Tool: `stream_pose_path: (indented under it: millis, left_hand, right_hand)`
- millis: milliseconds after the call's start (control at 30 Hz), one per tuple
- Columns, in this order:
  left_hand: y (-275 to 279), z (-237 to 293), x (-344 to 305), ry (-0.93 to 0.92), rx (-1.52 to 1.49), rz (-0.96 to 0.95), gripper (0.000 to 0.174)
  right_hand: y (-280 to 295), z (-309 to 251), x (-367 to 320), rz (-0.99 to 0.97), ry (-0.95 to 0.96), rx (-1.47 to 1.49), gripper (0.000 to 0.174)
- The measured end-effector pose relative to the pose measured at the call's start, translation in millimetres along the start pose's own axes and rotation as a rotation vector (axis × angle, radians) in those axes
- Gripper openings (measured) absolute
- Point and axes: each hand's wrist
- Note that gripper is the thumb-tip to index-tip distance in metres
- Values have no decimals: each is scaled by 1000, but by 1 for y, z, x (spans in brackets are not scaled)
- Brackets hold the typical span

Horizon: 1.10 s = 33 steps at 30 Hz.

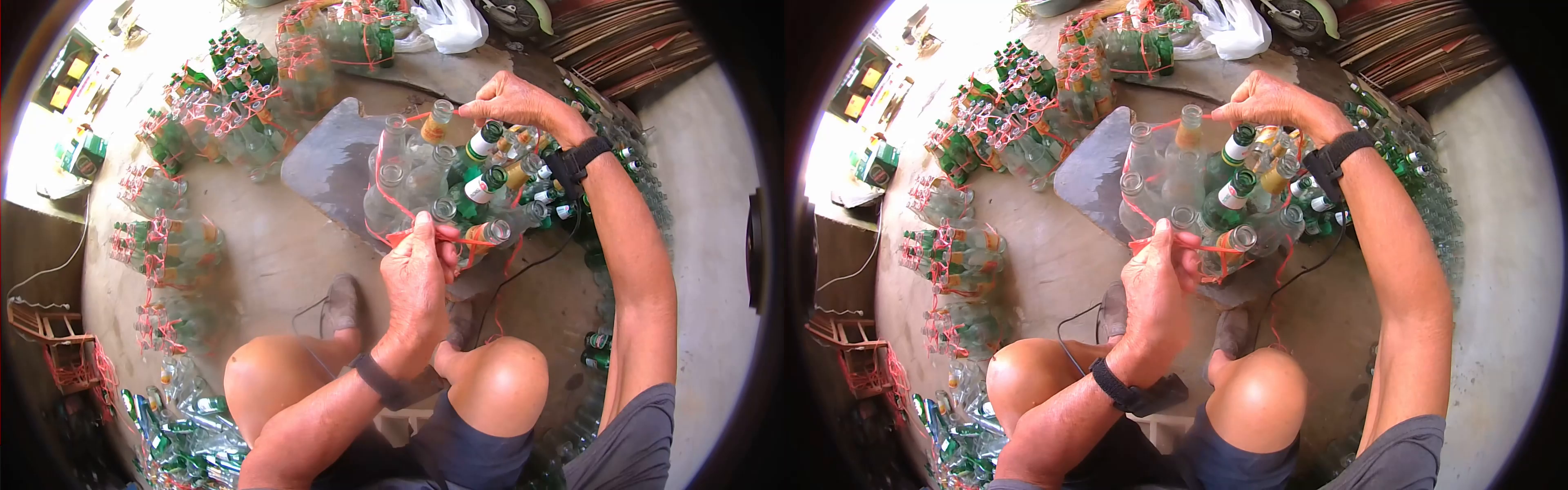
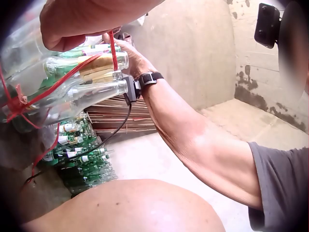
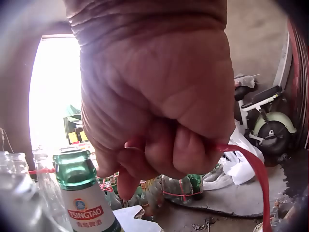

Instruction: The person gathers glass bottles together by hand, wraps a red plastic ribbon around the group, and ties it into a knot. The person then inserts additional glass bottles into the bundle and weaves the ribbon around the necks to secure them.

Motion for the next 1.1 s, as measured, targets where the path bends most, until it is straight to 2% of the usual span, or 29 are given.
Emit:
stream_pose_path:
  millis: [300,433,633,700,733,767,833,867,967,1033,1100]
  left_hand:
    - [2,-9,2,-27,-6,-33,40]
    - [-1,-10,-2,-37,11,-48,39]
    - [-4,-28,1,-65,18,-50,25]
    - [-6,-37,5,-298,199,-65,22]
    - [-4,-38,5,-310,251,-105,33]
    - [-4,-40,3,-308,253,-110,33]
    - [-8,-38,-5,-468,506,-16,41]
    - [-6,-41,-2,-501,537,-27,45]
    - [-8,-43,0,-531,599,26,44]
    - [-7,-50,10,-593,621,41,45]
    - [-9,-54,15,-717,772,135,44]
  right_hand:
    - [-4,-7,-38,79,2,53,47]
    - [-14,4,-53,151,30,166,39]
    - [-22,15,-74,136,9,224,38]
    - [-29,14,-83,269,6,347,36]
    - [-29,16,-88,278,-13,362,36]
    - [-30,17,-93,282,-17,361,36]
    - [-33,16,-102,309,-98,424,38]
    - [-36,15,-109,313,-100,424,38]
    - [-43,11,-126,431,-50,475,28]
    - [-53,17,-134,428,-33,360,29]
    - [-60,18,-144,505,-61,228,25]
Point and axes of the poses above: each hand's wrist, its own x-axis towards the middle knuckle, its own y-axis out of the back of the hand, z = x × y, and after that the axes turned 13 degrees about y, right-handed
